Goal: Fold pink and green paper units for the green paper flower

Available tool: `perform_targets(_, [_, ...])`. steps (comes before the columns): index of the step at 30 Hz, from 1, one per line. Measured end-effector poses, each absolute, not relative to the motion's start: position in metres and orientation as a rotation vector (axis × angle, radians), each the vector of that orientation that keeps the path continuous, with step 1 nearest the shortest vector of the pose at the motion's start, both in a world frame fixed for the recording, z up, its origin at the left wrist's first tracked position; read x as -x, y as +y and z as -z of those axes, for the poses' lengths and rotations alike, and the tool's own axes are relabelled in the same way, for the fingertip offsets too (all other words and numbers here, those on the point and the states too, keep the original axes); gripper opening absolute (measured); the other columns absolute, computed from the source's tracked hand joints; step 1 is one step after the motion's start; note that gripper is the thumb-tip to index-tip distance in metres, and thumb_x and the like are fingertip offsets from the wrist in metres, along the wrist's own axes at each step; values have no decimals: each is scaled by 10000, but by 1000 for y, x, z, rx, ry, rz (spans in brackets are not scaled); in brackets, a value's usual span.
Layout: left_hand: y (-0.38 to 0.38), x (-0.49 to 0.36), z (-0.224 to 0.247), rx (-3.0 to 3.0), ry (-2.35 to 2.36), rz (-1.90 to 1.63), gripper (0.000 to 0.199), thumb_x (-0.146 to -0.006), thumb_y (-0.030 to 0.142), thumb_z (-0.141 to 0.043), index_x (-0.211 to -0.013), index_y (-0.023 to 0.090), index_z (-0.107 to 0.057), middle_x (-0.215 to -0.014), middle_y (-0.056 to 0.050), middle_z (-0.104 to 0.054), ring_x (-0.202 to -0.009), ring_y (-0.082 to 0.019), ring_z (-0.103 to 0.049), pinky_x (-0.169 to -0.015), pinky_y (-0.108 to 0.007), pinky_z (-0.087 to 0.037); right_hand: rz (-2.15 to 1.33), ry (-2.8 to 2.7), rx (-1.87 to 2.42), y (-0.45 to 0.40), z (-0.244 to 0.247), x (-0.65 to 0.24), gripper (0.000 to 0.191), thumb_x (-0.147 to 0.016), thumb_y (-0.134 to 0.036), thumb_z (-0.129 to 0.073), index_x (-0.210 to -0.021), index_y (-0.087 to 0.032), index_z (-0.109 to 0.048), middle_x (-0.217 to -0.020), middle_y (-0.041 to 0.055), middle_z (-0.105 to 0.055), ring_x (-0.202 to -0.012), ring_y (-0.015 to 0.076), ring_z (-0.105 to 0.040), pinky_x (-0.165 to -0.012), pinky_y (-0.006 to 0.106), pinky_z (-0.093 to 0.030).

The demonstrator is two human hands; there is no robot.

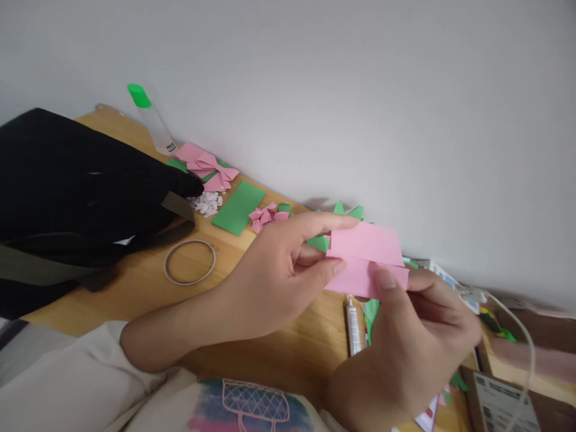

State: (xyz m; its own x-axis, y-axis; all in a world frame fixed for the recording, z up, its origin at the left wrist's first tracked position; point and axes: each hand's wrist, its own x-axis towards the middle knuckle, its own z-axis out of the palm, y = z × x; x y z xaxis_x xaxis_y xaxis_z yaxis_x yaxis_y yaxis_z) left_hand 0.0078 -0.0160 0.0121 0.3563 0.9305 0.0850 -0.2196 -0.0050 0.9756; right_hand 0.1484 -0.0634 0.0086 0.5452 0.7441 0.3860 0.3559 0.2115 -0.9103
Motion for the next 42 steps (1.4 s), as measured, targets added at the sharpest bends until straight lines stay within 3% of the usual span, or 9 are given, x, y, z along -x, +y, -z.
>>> perform_targets(6, [-16,-7,-11,-1238,755,-1070,330,-815,101,-598,-1128,190,-654,-1135,-19,-739,-745,-134,-754,-553,-153,-579,-368,-1033,1379,-62,-8,-147,176,-704,-194,-814,-606,-195,-668,-527,-54,-592,-477,83,-515,-441,215,-408])
perform_targets(16, [-16,-8,-10,-1265,775,-1088,329,-815,94,-588,-1122,187,-663,-1201,-46,-713,-813,-156,-755,-651,-201,-617,-362,-1043,1367,-63,-7,-149,173,-711,-201,-808,-606,-189,-672,-530,-46,-607,-478,85,-525,-435,210,-431])
perform_targets(28, [-16,-9,-9,-1276,755,-1098,326,-818,80,-577,-1116,181,-660,-1201,-42,-714,-818,-143,-753,-627,-173,-602,-314,-1046,1328,-61,-1,-151,174,-702,-198,-813,-602,-180,-671,-521,-54,-600,-461,72,-515,-421,192,-416])
perform_targets(37, [-13,-9,-8,-1291,752,-1113,328,-809,70,-569,-1107,173,-658,-1210,-47,-712,-952,-177,-740,-699,-188,-615,-289,-1044,1338,-60,-1,-149,235,-715,-227,-815,-591,-183,-619,-525,-56,-557,-473,71,-499,-430,194,-387])
perform_targets(39, [-13,-10,-7,-1297,776,-1144,323,-805,81,-586,-1098,181,-677,-1160,-43,-730,-990,-193,-731,-690,-190,-616,-295,-1016,1310,-61,-2,-150,227,-717,-250,-814,-628,-192,-613,-564,-54,-556,-485,73,-497,-438,195,-398])
perform_targets(42, [-12,-11,-5,-1302,802,-1175,322,-809,89,-602,-1102,186,-695,-1099,-38,-751,-954,-191,-742,-659,-179,-616,-480,-963,1282,-62,-1,-155,159,-757,-275,-785,-854,-231,-666,-722,-32,-636,-548,90,-547,-478,205,-441])
